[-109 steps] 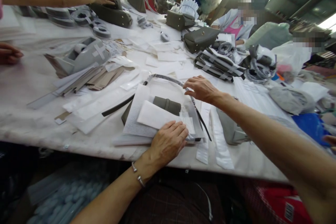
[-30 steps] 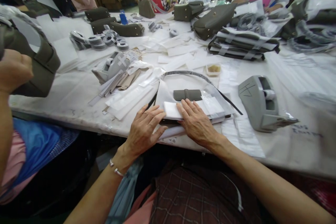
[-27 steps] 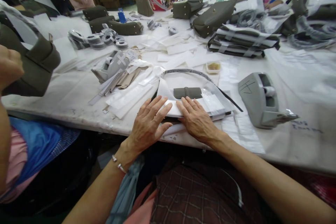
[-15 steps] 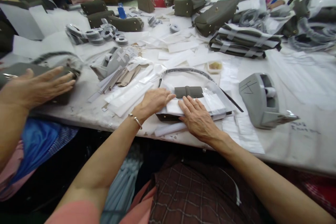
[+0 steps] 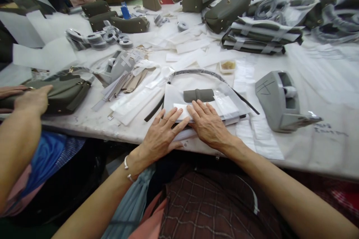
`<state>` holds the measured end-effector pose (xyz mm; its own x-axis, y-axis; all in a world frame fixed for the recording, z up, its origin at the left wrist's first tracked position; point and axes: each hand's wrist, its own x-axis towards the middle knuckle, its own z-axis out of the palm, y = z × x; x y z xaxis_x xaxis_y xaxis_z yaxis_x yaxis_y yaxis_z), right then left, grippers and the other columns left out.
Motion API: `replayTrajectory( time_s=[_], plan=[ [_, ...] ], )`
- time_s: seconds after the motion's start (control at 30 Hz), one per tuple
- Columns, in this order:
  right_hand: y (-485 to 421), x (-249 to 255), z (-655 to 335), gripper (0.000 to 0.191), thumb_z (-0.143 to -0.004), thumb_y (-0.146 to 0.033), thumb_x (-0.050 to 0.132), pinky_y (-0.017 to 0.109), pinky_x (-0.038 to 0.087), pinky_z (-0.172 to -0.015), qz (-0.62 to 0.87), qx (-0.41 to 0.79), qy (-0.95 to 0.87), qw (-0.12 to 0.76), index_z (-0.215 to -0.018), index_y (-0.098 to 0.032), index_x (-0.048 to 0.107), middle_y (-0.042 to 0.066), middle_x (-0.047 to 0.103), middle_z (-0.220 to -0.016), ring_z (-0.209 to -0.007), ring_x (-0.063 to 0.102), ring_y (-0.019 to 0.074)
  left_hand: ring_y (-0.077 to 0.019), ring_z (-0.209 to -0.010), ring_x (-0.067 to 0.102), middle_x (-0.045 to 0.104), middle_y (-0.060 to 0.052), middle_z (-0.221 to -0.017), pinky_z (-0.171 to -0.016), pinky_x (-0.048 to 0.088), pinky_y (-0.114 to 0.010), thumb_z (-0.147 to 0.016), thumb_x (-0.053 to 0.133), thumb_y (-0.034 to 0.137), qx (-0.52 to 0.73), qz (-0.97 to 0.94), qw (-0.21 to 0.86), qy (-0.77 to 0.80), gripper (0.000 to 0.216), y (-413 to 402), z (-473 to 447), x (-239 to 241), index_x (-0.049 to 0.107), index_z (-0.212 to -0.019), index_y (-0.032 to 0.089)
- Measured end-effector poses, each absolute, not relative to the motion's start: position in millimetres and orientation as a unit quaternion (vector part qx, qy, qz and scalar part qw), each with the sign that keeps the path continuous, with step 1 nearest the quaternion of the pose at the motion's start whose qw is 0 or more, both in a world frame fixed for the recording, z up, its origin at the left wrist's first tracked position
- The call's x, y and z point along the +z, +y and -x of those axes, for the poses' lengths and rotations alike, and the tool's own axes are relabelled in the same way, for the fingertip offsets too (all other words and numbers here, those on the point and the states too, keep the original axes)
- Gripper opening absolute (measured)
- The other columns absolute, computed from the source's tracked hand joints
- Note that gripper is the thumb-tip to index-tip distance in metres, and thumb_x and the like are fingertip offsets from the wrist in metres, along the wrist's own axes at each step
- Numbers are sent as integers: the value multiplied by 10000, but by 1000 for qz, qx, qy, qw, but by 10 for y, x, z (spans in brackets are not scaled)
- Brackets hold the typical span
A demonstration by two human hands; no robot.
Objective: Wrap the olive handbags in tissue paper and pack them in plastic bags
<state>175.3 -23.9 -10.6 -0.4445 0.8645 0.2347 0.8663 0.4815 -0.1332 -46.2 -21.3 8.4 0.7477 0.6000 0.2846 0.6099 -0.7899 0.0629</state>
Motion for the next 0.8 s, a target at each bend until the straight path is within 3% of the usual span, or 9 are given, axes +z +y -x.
replayTrajectory(
  time_s=[0.13, 0.3, 0.47, 0.67, 0.8],
  plan=[
    [-220, -95, -1786, 500, -980, -306, 459, 559, 281, -1145, 505, 2, -853, 135, -1429, -85, 446, 241, 400, -1516, -1426, 336, 363, -307, -1373, 420, 498, -126, -1455, -1138, 322, -483, -909, 634, 317, -163, 925, 70, -336, 574, -241, 421, -86, 434, -1440, 229],
    [-193, -19, -1901, 812, -827, -509, 686, 572, 293, -1147, 462, 36, -878, 121, -1458, -81, 405, 246, 361, -1537, -1438, 298, 398, -273, -1251, 512, 585, -120, -1339, -1033, 418, -410, -922, 590, 230, -182, 918, 83, -342, 485, -104, 394, -55, 476, -1389, 168],
    [-188, 33, -1942, 710, -837, -242, 674, 549, 294, -1160, 452, 40, -885, 100, -1472, -102, 390, 219, 363, -1545, -1443, 302, 372, -267, -1079, 568, 644, -83, -1201, -908, 444, -407, -862, 638, 202, -166, 912, 74, -368, 435, -40, 337, 18, 556, -1289, 208],
    [-127, 120, -2036, 734, -805, -108, 637, 543, 319, -1142, 414, 45, -907, 56, -1488, -138, 370, 211, 369, -1543, -1438, 315, 363, -247, -952, 582, 682, -41, -1087, -802, 428, -398, -841, 667, 201, -190, 895, 76, -396, 356, 10, 300, -87, 610, -1190, 242],
    [-115, 52, -2120, 632, -862, -74, 540, 537, 367, -1102, 423, 1, -903, 81, -1470, -180, 406, 189, 412, -1521, -1403, 382, 342, -243, -972, 599, 692, -51, -1095, -815, 440, -401, -898, 613, 188, -211, 892, 110, -384, 294, -47, 295, -139, 614, -1190, 222]
  ],
)
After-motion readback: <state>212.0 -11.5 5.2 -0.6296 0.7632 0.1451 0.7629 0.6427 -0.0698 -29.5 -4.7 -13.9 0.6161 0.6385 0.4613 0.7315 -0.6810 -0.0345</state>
